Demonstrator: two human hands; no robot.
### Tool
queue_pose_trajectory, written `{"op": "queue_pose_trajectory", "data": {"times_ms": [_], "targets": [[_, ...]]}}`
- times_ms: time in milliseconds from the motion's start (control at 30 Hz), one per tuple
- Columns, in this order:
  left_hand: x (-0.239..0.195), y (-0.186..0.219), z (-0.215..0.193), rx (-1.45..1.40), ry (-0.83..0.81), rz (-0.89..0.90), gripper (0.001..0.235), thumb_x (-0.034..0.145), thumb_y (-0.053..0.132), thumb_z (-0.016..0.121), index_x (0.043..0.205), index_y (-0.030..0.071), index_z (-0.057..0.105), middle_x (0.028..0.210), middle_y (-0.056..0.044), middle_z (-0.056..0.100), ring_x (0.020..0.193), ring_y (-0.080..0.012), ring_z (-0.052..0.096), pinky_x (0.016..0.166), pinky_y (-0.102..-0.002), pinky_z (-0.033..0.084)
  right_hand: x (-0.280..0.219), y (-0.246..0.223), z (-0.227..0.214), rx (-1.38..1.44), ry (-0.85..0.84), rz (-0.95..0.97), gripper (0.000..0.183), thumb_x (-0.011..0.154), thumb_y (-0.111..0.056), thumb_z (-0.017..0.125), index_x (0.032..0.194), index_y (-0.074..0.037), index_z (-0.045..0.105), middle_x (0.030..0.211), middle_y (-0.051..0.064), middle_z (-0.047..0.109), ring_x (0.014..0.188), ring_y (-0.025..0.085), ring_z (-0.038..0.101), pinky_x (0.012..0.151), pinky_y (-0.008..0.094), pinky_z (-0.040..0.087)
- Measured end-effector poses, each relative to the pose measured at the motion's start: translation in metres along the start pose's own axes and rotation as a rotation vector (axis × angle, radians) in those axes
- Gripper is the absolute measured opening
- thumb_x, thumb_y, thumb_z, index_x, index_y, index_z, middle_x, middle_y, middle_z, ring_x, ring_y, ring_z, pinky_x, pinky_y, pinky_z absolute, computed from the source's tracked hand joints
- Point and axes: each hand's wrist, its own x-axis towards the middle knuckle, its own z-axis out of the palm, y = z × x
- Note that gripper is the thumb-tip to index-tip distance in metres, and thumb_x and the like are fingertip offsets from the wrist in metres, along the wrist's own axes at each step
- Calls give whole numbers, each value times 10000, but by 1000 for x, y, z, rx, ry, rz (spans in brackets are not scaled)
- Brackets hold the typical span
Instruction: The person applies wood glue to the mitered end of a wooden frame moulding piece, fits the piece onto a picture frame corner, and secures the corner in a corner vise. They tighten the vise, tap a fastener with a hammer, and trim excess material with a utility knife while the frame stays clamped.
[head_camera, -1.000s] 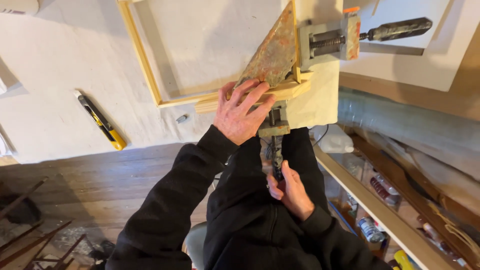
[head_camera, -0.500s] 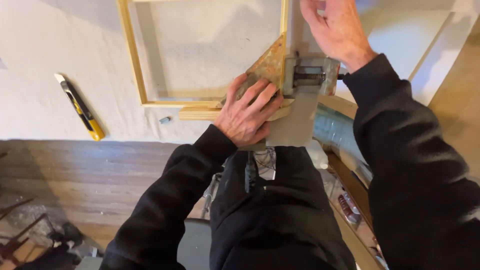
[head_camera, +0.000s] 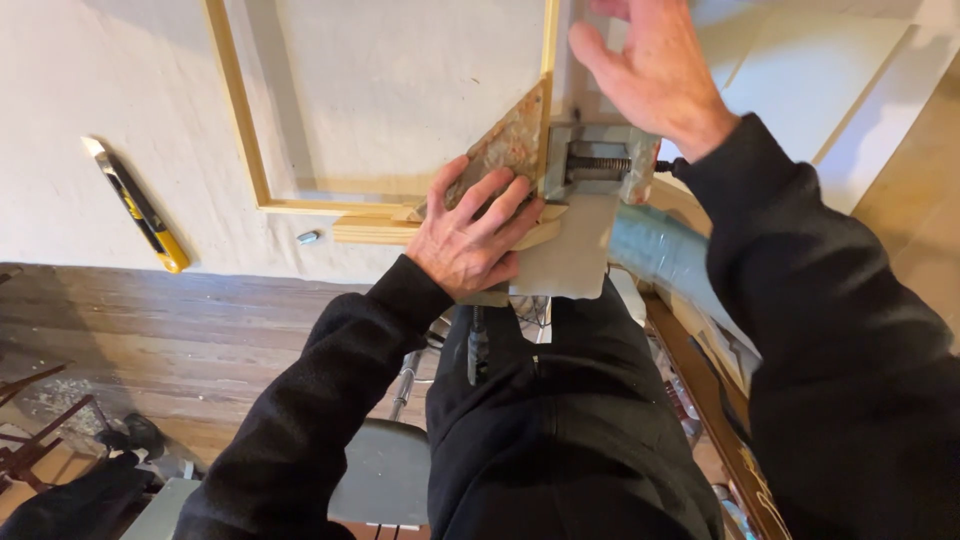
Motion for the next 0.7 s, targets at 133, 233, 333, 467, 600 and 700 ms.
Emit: {"op": "queue_pose_trajectory", "data": {"times_ms": [133,233,333,467,600,700], "targets": [[-3,-2,-1,6,-12,-24,712,753,371,791,1409,137,639,1487,-75,480,1431,-255,430,1200,-623,266,-31,-42,-36,-185,-84,-153,546,1080,-190,698,1501,54,452,1475,260,546,1311,391,603,1071,495,519],[-4,-2,0,-12,-35,-37,723,743,375,793,1409,142,638,1486,-69,483,1432,-251,430,1193,-624,265,-79,-36,-63,-426,-120,-232,620,991,-272,768,1477,13,509,1440,223,571,1287,388,611,1095,493,523],[-5,-4,4,-12,-16,-31,712,750,361,798,1410,149,634,1492,-64,483,1439,-250,429,1202,-622,262,-136,4,-79,-622,-115,-261,563,905,-266,827,1367,-33,605,1266,156,636,1127,339,646,966,452,552],[-7,-1,6,-15,8,-38,714,750,341,798,1420,156,635,1507,-58,481,1446,-241,433,1221,-620,260,-173,44,-89,-613,-116,-176,393,1006,-146,806,1379,-105,691,1171,72,662,1015,263,661,887,360,561],[-3,-5,5,-45,-20,-28,725,756,372,796,1422,133,635,1499,-78,481,1437,-260,436,1201,-629,263,-146,33,-96,-588,-190,-110,450,950,-186,825,1367,-71,700,1026,94,651,867,278,642,795,376,536],[-5,1,6,0,23,-30,691,773,342,791,1421,161,634,1499,-57,480,1438,-239,436,1216,-619,264,-138,43,-103,-401,-284,-41,438,914,-216,759,1314,-49,691,922,121,653,728,258,611,687,363,506]]}}
